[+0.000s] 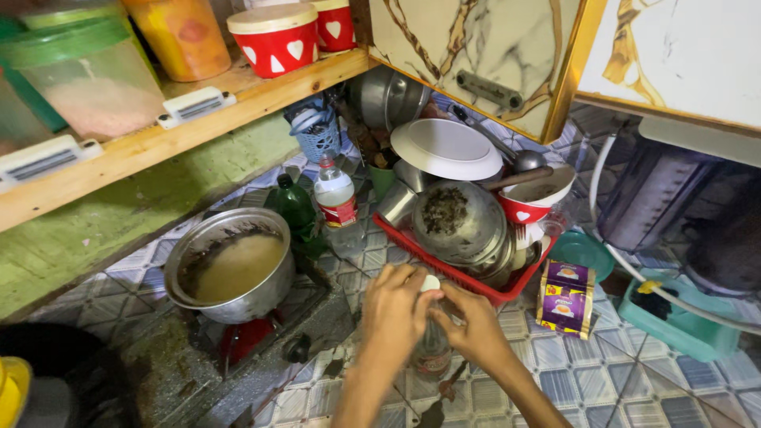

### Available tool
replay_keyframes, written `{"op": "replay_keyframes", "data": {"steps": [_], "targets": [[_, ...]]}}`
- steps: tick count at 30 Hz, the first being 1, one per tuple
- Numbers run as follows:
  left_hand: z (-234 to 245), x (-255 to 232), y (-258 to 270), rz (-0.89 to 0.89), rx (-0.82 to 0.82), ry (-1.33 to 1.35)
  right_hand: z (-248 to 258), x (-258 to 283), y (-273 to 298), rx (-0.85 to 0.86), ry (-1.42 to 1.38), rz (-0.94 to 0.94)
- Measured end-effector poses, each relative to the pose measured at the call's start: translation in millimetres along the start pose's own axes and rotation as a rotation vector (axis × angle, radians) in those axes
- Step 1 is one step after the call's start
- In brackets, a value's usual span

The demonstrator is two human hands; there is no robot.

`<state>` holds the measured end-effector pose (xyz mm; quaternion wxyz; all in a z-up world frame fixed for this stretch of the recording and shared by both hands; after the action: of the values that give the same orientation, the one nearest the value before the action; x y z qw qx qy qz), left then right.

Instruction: The person fits lids onto plastic containers and squeeze bottles on the kitchen counter, then places the closed containers one by one onto the shelves of an upper wall cabinet. They arrange the containers and bottles on the shelf and close the cabinet doors at the end.

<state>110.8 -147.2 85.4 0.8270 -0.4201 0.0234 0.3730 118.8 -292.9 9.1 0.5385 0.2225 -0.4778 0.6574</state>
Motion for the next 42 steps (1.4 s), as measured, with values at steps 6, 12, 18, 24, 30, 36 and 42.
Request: {"op": "replay_keyframes", "data": {"steps": [6, 12, 18, 24, 30, 36, 42], "targets": [[-4, 32, 4, 0.025, -0.03, 0.393, -8, -10, 3, 0.124, -0.159, -0.075], [-20, 14, 23, 0.344, -0.284, 0.218, -43, -41, 18, 0.046, -0.014, -0.226], [-25, -7, 19, 0.317, -0.425, 0.082, -52, -67, 20, -0.047, -0.122, -0.353], [-29, 17, 14, 0.215, -0.225, 0.43, -42, -75, 9, 0.347, -0.276, -0.22], [-26, 27, 5, 0.217, -0.022, 0.582, -40, -63, 3, 0.548, -0.335, -0.27], [-29, 9, 7, 0.196, -0.317, 0.393, -52, -68, 29, 0.029, -0.209, -0.291], [-40, 32, 14, 0.46, -0.269, 0.373, -66, -63, 35, 0.147, -0.227, -0.166]]}}
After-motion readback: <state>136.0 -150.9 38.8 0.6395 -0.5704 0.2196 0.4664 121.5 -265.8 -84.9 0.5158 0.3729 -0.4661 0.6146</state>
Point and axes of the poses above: each hand's wrist, its own y-axis away from the middle knuckle, its own z-axis out of the back of the hand, x = y × z, the point moved 6 cm from there along -y, towards the middle knuckle, and after that the axes turned 9 degrees about -z, right-handed, at the moved point
